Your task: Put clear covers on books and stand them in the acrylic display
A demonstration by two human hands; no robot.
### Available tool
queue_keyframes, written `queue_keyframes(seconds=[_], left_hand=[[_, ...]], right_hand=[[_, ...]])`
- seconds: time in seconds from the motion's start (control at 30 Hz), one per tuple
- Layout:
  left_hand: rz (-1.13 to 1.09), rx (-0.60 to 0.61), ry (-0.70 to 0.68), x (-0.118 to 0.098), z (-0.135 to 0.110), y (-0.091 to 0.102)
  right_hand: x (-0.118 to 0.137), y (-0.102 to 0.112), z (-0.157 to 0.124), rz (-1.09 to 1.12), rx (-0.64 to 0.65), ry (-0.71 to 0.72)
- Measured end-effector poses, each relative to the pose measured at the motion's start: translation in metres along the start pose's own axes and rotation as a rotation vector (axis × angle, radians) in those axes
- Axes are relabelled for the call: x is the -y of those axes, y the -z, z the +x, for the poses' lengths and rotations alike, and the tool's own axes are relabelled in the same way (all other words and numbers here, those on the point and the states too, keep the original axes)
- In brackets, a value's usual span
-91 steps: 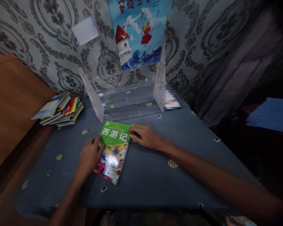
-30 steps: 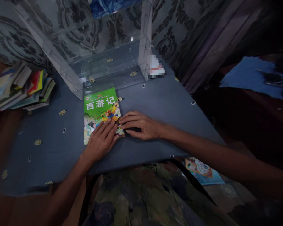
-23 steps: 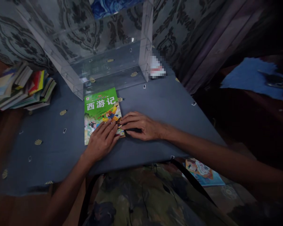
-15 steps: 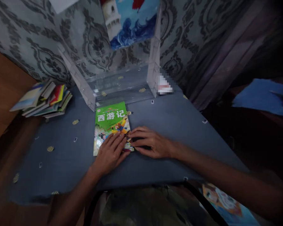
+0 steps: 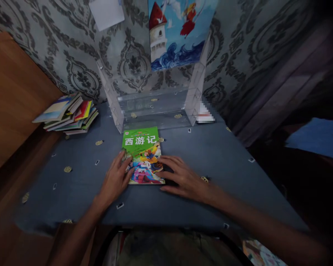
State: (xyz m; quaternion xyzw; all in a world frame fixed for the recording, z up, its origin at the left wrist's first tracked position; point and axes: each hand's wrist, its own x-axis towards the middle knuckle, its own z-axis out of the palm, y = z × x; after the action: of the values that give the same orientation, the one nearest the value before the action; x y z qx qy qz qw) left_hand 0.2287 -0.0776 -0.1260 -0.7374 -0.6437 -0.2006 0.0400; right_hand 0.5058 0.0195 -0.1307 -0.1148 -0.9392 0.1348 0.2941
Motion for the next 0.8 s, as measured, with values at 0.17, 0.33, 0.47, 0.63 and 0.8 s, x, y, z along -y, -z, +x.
queue_keyframes(seconds=[0.17, 0.33, 0.47, 0.63, 0.8], left_hand=[[-0.054, -0.014, 0.065, -0.002, -0.007, -0.004], [0.002, -0.016, 0.071, -0.019, -0.019, -0.003], [0.067, -0.002, 0.092, -0.038, -0.034, 0.000], [0.188, 0.024, 0.056, -0.065, -0.049, 0.004], [0.292, 0.144, -0.008, -0.090, -0.057, 0.012]], right_hand=[[0.002, -0.007, -0.003, -0.005, -0.021, -0.080], [-0.002, -0.006, -0.007, 0.094, -0.046, -0.163], [-0.010, 0.001, -0.002, 0.192, -0.026, -0.200], [-0.028, 0.002, 0.009, 0.378, -0.016, -0.255], [-0.054, -0.004, 0.027, 0.502, 0.002, -0.278]])
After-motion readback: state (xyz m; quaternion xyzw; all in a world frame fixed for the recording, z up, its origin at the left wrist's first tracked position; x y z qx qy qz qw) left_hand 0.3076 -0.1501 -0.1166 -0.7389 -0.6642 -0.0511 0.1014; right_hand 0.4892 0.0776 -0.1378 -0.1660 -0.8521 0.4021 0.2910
